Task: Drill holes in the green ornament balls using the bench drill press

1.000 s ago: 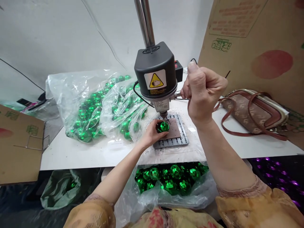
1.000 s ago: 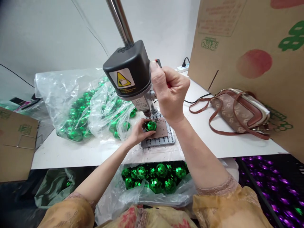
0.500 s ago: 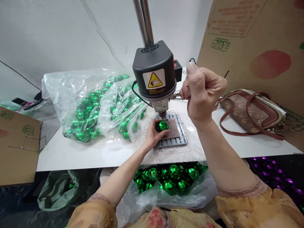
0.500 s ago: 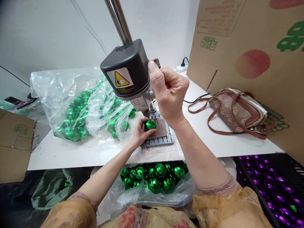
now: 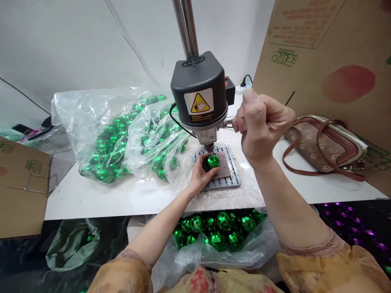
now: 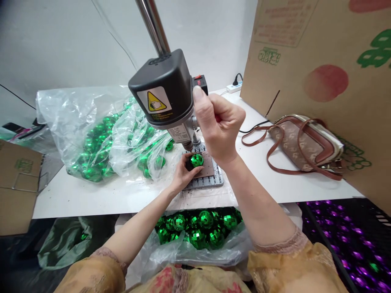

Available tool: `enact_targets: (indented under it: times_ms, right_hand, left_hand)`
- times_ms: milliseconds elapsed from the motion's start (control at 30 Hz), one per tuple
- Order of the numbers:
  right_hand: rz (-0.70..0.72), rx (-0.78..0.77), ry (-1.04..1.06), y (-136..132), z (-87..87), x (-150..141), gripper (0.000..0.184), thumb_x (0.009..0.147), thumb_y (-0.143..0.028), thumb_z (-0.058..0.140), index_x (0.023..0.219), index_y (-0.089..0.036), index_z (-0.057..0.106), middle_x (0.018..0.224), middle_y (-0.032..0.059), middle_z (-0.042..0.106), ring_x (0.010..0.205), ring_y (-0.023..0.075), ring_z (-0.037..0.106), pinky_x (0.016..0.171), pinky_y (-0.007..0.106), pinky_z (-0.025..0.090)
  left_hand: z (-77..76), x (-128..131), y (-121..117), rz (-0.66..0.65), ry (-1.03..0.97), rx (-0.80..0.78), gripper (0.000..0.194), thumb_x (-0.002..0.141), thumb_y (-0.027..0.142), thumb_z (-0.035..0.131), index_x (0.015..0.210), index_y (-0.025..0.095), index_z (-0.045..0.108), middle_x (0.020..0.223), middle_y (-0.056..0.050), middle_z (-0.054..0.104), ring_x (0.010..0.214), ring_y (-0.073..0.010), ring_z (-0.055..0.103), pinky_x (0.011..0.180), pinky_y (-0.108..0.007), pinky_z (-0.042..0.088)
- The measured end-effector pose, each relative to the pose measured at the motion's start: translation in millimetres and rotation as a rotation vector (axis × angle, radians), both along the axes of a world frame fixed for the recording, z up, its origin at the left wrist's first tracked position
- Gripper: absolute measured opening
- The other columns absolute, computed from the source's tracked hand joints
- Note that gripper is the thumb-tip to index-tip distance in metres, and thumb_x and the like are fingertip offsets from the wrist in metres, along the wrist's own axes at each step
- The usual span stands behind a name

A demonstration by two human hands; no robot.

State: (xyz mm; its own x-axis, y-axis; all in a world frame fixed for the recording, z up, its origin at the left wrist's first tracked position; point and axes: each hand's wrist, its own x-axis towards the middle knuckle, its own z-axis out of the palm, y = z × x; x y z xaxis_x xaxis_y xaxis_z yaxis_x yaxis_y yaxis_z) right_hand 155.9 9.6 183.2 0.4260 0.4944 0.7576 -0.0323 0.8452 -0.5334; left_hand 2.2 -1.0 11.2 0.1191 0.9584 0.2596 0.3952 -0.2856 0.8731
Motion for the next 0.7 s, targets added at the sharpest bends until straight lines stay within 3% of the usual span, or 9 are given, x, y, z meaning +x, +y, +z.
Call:
enact_targets:
  times_ms: [200, 700]
  right_hand:
    - [-0.050, 0.103, 0.012, -2, -20.7, -2, 0.056, 0.093, -0.036, 0.058, 0.049, -0.018, 0.028, 0.047, -0.0046, 0.024, 0.041, 0.0051, 0.029, 0.046, 0.030, 0.021]
    - [-0.086, 0.279, -0.009, 6, -44.0, 1, 0.056, 0.090, -0.027, 0.059, 0.048, -0.017, 0.023, 0.043, -0.0052, 0.023, 0.038, 0.0044, 0.025, 0.040, 0.028, 0.023]
  left_hand:
    - [1.1, 1, 0, -0.003, -0.033, -0.007, 0.054, 0.075, 0.036, 0.083, 0.119, 0.020, 0.055, 0.112, -0.008, 0.068, 0.105, -0.0250, 0.066, 0.093, -0.041, 0.053]
    - [0.7, 2, -2, -0.012, -0.052, 0.007, 0.053, 0.077, 0.037, 0.082, 0.119, 0.020, 0.056, 0.113, -0.008, 0.068, 0.106, -0.0253, 0.066, 0.094, -0.042, 0.053]
